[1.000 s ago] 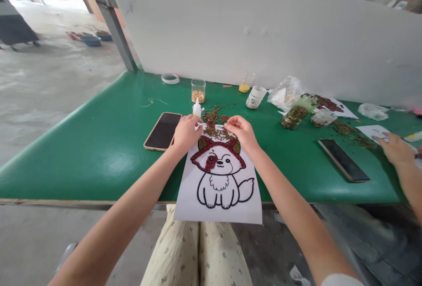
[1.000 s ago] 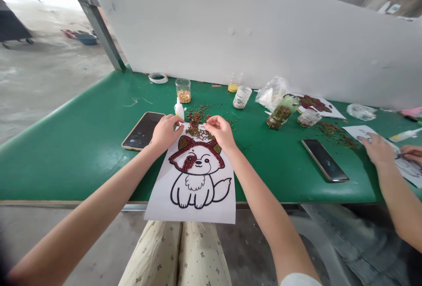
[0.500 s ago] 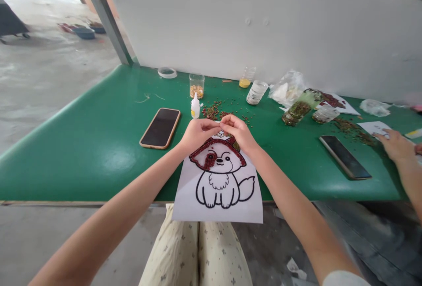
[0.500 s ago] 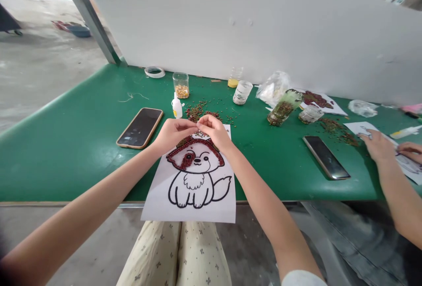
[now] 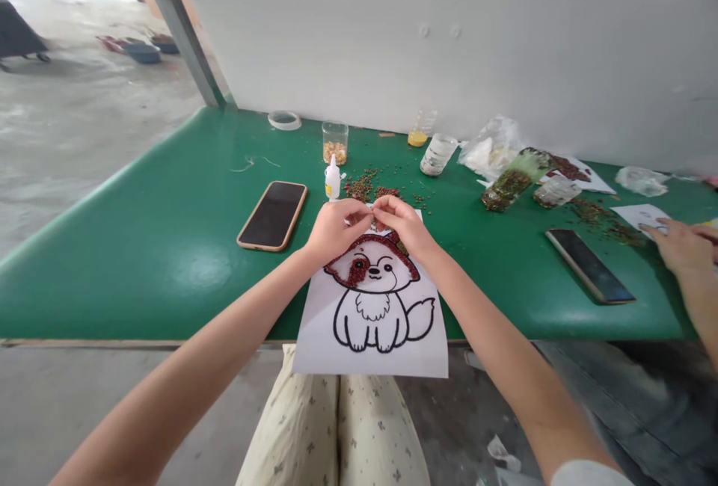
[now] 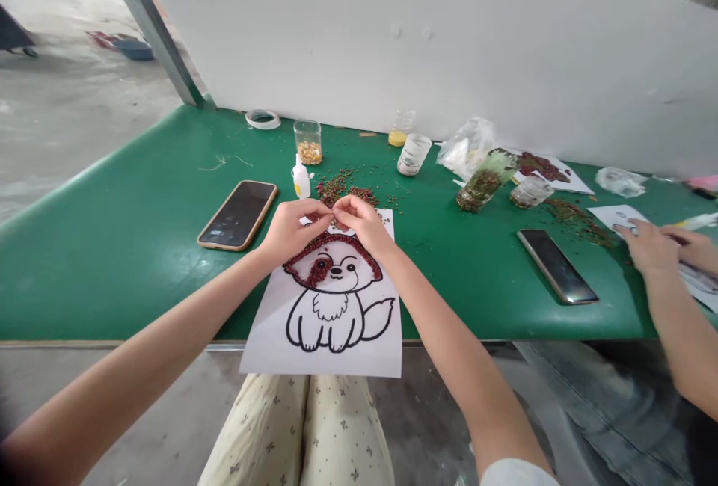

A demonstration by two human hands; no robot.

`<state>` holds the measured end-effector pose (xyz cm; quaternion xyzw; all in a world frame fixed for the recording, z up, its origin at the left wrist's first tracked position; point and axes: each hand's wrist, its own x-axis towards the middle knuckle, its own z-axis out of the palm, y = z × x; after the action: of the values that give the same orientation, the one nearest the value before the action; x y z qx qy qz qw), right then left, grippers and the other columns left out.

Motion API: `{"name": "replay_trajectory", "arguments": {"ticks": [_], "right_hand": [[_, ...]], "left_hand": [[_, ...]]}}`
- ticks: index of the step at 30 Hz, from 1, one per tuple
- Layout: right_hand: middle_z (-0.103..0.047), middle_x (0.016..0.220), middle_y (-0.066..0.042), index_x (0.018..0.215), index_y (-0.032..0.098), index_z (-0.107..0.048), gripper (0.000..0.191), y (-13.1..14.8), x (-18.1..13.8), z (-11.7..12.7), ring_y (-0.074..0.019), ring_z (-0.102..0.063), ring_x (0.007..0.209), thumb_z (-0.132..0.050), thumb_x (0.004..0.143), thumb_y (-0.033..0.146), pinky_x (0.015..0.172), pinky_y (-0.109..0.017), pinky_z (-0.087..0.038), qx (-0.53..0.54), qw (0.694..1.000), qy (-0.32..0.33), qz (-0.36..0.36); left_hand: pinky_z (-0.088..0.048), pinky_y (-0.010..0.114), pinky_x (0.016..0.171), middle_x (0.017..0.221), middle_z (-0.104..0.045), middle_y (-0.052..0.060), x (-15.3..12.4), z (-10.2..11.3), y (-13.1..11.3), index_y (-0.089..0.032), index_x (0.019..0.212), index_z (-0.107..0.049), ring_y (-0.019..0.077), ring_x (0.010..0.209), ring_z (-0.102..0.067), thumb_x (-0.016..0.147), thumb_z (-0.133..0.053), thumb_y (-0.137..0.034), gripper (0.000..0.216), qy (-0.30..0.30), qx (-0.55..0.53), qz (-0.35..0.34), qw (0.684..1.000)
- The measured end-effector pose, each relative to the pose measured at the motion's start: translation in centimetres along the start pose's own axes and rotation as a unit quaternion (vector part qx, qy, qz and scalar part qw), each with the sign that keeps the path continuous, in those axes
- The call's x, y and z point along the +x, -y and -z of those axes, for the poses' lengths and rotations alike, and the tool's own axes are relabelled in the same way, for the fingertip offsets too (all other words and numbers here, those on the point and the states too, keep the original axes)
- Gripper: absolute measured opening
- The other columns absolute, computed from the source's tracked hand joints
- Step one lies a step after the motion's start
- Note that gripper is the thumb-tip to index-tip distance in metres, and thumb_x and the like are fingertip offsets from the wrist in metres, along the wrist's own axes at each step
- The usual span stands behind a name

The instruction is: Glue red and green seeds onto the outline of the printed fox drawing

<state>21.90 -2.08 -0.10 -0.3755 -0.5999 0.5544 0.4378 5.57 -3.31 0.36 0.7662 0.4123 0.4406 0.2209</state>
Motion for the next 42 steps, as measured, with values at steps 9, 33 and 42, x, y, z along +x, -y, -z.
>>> {"name": "replay_trajectory", "arguments": {"ticks": [9, 33, 42], "right_hand": [[-0.052, 0.064, 0.005, 0.080, 0.021, -0.056, 0.016, 0.2, -0.1, -0.1, -0.0106, -0.048, 0.062, -0.064, 0.076, 0.035, 0.063, -0.025, -0.039, 0.024, 1.000, 0.006, -0.008], [-0.058, 0.072, 0.002, 0.089, 0.021, -0.062, 0.021, 0.2, 0.0, 0.4, -0.0109, -0.052, 0.065, -0.062, 0.077, 0.038, 0.063, -0.025, -0.042, 0.076, 0.997, 0.019, -0.030], [-0.052, 0.064, 0.003, 0.076, 0.021, -0.056, 0.022, -0.3, 0.9, 1.9, -0.0081, -0.044, 0.053, -0.062, 0.074, 0.042, 0.045, -0.021, -0.028, 0.072, 0.989, -0.131, -0.023]], "left_hand": [[-0.046, 0.022, 0.062, 0.068, -0.067, 0.001, 0.1, -0.2, -0.1, -0.015, 0.070, -0.066, 0.0110, 0.065, -0.058, 0.076, -0.056, -0.019, 0.013, -0.018, -0.075, 0.039, 0.996], [-0.042, 0.023, 0.056, 0.065, -0.058, 0.000, 0.5, 0.3, -0.2, -0.015, 0.067, -0.060, 0.0107, 0.061, -0.052, 0.072, -0.054, -0.023, 0.011, -0.019, -0.180, 0.124, 0.976], [-0.029, 0.028, 0.050, 0.046, -0.037, 0.000, 0.6, 0.9, -0.1, -0.019, 0.045, -0.037, 0.0109, 0.049, -0.036, 0.065, -0.039, -0.017, 0.021, -0.044, -0.196, 0.125, 0.972]]}}
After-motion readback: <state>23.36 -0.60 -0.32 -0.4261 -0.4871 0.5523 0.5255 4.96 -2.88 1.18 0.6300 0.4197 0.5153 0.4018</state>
